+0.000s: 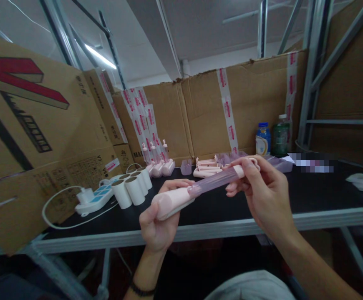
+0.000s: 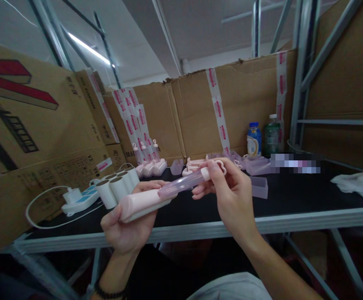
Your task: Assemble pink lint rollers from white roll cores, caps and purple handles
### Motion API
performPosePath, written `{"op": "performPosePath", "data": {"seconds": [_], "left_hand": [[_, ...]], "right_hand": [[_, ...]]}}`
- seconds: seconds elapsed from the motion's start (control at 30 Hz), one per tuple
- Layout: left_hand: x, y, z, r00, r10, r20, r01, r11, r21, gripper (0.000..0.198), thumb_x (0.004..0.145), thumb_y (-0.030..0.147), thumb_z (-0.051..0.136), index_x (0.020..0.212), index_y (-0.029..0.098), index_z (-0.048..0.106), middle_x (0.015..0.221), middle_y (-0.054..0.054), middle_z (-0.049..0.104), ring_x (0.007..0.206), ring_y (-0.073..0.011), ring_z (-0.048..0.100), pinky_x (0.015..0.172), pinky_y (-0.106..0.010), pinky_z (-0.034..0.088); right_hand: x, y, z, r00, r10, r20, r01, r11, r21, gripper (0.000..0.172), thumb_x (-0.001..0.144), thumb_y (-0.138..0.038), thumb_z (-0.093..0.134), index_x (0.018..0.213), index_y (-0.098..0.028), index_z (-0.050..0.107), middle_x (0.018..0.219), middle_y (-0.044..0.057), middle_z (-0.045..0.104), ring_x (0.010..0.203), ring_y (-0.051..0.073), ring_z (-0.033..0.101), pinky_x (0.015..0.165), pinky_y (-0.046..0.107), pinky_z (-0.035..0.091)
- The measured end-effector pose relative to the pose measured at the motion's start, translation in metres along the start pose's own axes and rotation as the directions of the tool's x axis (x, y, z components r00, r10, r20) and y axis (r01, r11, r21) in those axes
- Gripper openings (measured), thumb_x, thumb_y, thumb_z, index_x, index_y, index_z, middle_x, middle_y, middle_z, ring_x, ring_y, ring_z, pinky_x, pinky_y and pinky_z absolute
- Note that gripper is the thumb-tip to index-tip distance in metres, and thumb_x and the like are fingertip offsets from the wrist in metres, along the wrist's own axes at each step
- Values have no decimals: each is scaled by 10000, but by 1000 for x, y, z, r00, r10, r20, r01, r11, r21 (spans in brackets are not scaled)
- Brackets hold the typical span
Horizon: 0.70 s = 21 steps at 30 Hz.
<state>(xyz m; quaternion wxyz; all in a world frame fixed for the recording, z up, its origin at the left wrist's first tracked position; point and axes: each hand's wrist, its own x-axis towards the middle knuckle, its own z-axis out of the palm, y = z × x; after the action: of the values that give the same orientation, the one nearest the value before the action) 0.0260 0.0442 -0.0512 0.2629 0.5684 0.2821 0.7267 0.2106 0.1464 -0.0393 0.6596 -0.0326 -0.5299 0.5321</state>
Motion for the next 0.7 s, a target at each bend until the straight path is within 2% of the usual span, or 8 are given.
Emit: {"op": "performPosePath", "data": {"seconds": [0.13, 0.23, 0.3, 0.43, 0.5, 0.6, 0.7], "left_hand": [[1, 7, 0, 999, -29, -28, 30, 999, 25, 634, 820, 629, 509, 1083, 91, 717, 1181, -193, 658, 1133, -356, 604, 967, -371, 510], [4, 13, 2, 985, -130, -114, 123, 990, -67, 626, 872, 631, 476, 1045, 90, 741, 1117, -172, 680, 993, -311, 650, 844, -349, 557], [5, 18, 5, 953, -245, -179, 220, 965, -145, 613, 889, 646, 486, 1012, 106, 749, 1043, -153, 698, 932, -293, 663, 771, -328, 566], [5, 26, 13, 887, -430, -171, 396, 896, -201, 690, 886, 732, 468, 967, 94, 718, 938, -195, 710, 899, -368, 702, 763, -387, 584], [5, 28, 17, 863, -457, -214, 416, 885, -209, 664, 887, 726, 480, 963, 103, 695, 931, -193, 707, 889, -383, 710, 773, -418, 597], [6, 31, 22, 807, -483, -340, 417, 874, -250, 584, 861, 704, 565, 1005, 146, 662, 965, -152, 700, 878, -370, 712, 753, -435, 618], [7, 33, 25, 773, -507, -383, 438, 862, -257, 583, 846, 697, 600, 1046, 151, 645, 987, -152, 689, 856, -350, 705, 710, -424, 626]], "right_hand": [[-1, -2, -3, 998, -21, 60, 22, 1000, -15, 238, 1013, -406, 658, 1004, -183, 741, 777, 8, 663, 585, 112, 679, 551, 212, 627], [0, -2, -6, 993, -54, 105, 56, 998, -21, 229, 1036, -378, 626, 1050, -177, 736, 896, 48, 720, 617, 120, 695, 570, 228, 626], [1, -3, -8, 987, -88, 135, 90, 996, -11, 207, 1051, -354, 602, 1044, -190, 728, 993, 60, 739, 629, 116, 697, 571, 232, 626], [3, -5, -11, 971, -114, 209, 114, 993, 9, 221, 1082, -325, 538, 1031, -202, 713, 974, 42, 748, 624, 110, 691, 563, 230, 627], [3, -8, -13, 969, -113, 218, 118, 993, -13, 222, 1085, -327, 530, 1040, -201, 708, 981, 44, 748, 626, 115, 690, 564, 243, 631], [1, -12, -14, 970, -120, 213, 136, 989, -62, 205, 1079, -326, 539, 1049, -208, 704, 989, 46, 750, 626, 128, 697, 556, 265, 633], [-2, -17, -15, 964, -146, 222, 170, 981, -94, 197, 1073, -319, 549, 1036, -211, 709, 982, 51, 757, 608, 135, 701, 541, 272, 635]]}}
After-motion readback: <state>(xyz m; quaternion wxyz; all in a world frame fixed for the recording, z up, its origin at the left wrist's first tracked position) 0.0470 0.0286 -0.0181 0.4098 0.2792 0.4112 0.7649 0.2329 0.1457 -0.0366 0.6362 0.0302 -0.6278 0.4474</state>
